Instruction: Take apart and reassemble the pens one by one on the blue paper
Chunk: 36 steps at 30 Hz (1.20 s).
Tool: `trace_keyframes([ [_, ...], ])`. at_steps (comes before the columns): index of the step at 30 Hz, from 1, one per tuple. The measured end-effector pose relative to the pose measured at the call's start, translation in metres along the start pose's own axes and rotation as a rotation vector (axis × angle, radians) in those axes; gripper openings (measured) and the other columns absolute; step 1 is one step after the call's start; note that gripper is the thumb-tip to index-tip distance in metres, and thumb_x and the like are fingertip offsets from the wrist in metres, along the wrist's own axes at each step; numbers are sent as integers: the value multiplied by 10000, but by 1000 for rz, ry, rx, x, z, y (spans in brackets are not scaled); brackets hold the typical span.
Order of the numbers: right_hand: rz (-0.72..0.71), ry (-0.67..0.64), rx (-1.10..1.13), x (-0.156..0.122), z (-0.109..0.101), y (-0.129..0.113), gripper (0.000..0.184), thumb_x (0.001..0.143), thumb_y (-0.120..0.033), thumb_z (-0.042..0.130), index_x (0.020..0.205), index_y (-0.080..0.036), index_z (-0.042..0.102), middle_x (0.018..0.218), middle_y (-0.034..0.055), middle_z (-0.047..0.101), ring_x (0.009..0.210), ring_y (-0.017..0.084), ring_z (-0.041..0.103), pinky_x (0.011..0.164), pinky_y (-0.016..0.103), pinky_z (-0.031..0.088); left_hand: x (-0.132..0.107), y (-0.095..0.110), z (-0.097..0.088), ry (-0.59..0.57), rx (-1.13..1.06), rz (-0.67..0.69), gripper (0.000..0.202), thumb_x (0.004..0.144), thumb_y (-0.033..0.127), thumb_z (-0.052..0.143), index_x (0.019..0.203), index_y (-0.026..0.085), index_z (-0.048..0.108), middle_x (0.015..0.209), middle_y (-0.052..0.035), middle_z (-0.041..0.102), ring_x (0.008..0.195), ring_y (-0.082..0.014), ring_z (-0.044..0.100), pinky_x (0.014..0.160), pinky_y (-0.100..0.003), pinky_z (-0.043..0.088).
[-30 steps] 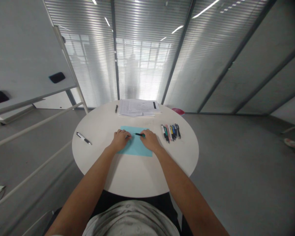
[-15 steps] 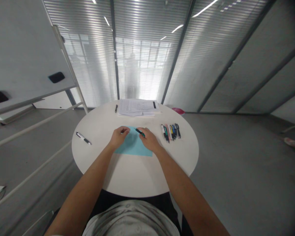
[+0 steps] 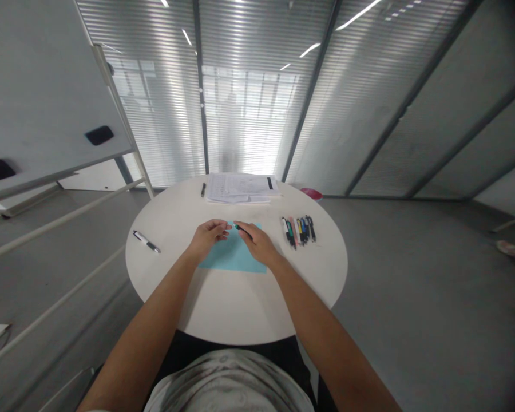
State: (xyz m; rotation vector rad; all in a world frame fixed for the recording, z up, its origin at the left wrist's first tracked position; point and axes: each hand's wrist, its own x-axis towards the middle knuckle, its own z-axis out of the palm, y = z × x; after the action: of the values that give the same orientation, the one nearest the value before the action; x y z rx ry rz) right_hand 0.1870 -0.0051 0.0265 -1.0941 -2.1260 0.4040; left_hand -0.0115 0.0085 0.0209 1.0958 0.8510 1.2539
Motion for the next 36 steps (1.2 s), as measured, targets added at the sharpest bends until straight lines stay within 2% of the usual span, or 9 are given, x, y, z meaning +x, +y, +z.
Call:
trace_keyframes([
  [7,-2,-29,-11,0,0,-1,414,994,-370,337,1372,-283,482,1173,57,631,1061,164,577,948,313,439,-2,2,2,-6,6,-18,354,675,366,758,911,132,637,926,-100,715,716,-143,645,775,-342,492],
  [13,-40,-27,6,-1,2,2,408,991,-371,354,1363,-280,495,1141,49,637,1032,154,577,938,302,433,-1,0,1,-13,82,-14,347,680,389,745,908,142,657,913,-87,714,732,-150,646,761,-320,479],
  [29,-10,-44,-37,0,3,3,400,995,-370,341,1346,-290,514,1106,41,648,1001,152,581,918,295,436,-1,-1,-1,-36,119,-11,381,668,444,753,899,151,673,916,-96,718,758,-163,646,773,-321,478],
  [36,3,-54,-58,-1,1,2,398,992,-370,357,1350,-298,515,1029,38,647,939,154,582,868,285,446,-2,0,-2,-46,151,7,368,687,454,738,886,150,680,927,-96,716,760,-163,641,763,-312,467],
])
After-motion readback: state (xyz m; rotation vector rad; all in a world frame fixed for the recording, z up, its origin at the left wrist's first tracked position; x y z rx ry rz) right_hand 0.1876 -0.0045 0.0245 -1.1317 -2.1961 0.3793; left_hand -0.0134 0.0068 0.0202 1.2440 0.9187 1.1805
